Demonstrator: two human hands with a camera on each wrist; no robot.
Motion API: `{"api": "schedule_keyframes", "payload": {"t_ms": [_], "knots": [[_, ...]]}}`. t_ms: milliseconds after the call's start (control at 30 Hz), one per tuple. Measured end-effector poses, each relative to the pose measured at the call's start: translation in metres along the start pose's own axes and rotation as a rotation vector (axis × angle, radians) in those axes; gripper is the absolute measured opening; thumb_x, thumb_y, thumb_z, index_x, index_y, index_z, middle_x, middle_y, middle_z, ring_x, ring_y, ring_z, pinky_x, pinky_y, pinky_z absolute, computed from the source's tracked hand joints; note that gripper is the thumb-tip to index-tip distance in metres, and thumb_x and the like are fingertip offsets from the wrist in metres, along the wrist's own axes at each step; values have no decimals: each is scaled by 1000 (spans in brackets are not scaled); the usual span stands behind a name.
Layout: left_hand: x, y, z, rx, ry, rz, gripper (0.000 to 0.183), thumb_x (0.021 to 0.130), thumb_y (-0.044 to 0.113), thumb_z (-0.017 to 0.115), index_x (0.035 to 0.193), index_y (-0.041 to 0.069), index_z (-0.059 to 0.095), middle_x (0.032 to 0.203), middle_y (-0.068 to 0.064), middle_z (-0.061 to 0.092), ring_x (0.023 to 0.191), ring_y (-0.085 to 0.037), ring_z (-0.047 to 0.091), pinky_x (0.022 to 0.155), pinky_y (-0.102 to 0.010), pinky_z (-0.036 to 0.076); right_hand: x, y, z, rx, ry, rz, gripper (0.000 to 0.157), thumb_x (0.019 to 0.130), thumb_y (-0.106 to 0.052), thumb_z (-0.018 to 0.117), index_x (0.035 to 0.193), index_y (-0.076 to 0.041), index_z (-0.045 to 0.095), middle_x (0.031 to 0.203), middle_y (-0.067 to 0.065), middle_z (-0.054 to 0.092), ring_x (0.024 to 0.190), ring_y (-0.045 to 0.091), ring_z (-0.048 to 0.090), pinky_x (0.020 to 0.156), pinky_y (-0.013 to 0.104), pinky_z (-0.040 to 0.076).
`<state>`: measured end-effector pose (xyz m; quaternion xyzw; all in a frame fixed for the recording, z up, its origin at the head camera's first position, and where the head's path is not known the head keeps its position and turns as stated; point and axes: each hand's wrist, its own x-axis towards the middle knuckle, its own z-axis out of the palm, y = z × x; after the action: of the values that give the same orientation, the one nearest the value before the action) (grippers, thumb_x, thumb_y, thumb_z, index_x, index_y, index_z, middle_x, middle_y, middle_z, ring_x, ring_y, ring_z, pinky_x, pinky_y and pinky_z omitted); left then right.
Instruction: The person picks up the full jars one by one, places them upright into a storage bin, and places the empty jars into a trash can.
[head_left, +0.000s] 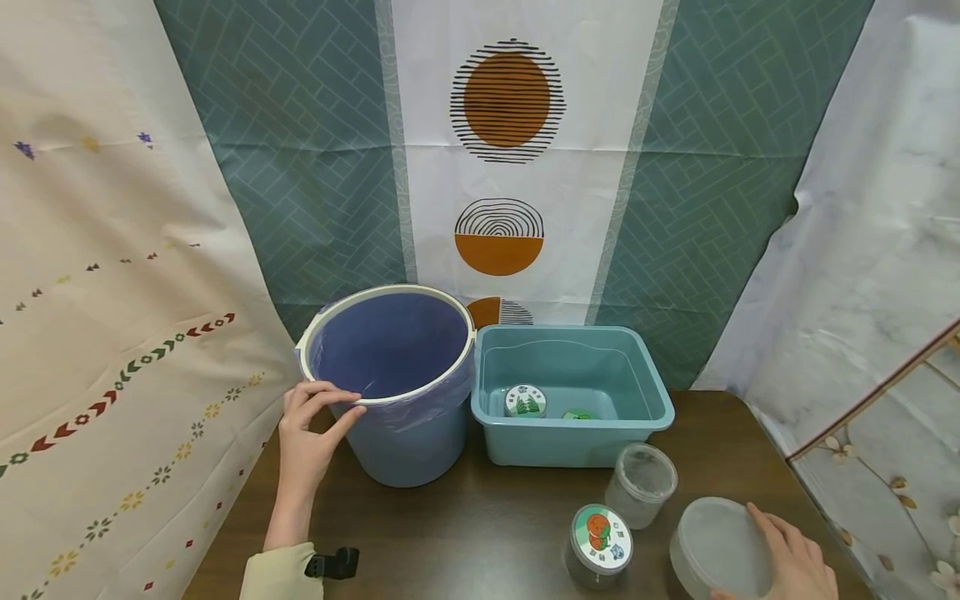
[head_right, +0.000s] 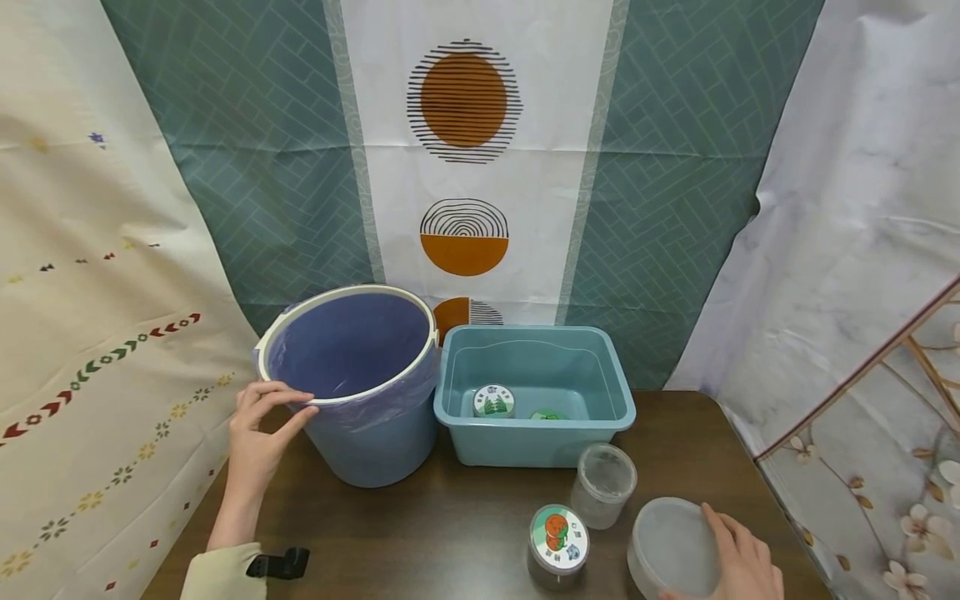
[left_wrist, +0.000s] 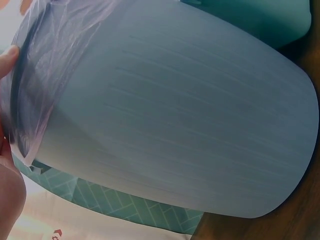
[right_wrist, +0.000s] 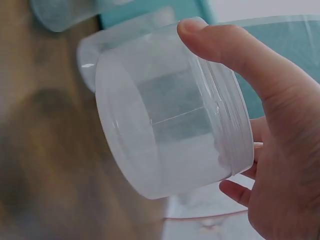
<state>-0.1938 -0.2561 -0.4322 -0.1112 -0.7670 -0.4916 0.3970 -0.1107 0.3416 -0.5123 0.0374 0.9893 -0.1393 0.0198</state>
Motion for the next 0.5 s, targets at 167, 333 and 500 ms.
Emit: {"api": "schedule_keyframes", "payload": {"t_ms": [167, 333, 500], "knots": [[-1, -1, -2, -1, -1, 1, 28, 68, -9, 84, 89, 9, 79, 98, 7, 59, 105, -5, 43, 95, -23, 29, 3, -9, -27, 2, 71, -54, 126, 65, -68, 79, 153, 0, 20, 136, 32, 36, 108, 54, 37, 71, 62, 38], [-1, -3, -1, -1, 1, 33, 29, 67, -9, 84, 89, 9, 79, 97, 4, 59, 105, -6, 43, 95, -23, 29, 8, -23, -50, 10, 156, -147, 127, 61, -62, 85, 153, -1, 23, 133, 32, 39, 106, 53, 38, 69, 64, 37], [0, -4, 0, -1, -3, 37, 28, 68, -7, 85, 89, 10, 78, 98, 4, 59, 106, -6, 43, 96, -23, 29, 16, -37, -70, 24, 275, -241, 131, 52, -57, 91, 154, -5, 25, 134, 28, 41, 104, 49, 39, 67, 56, 35]]}}
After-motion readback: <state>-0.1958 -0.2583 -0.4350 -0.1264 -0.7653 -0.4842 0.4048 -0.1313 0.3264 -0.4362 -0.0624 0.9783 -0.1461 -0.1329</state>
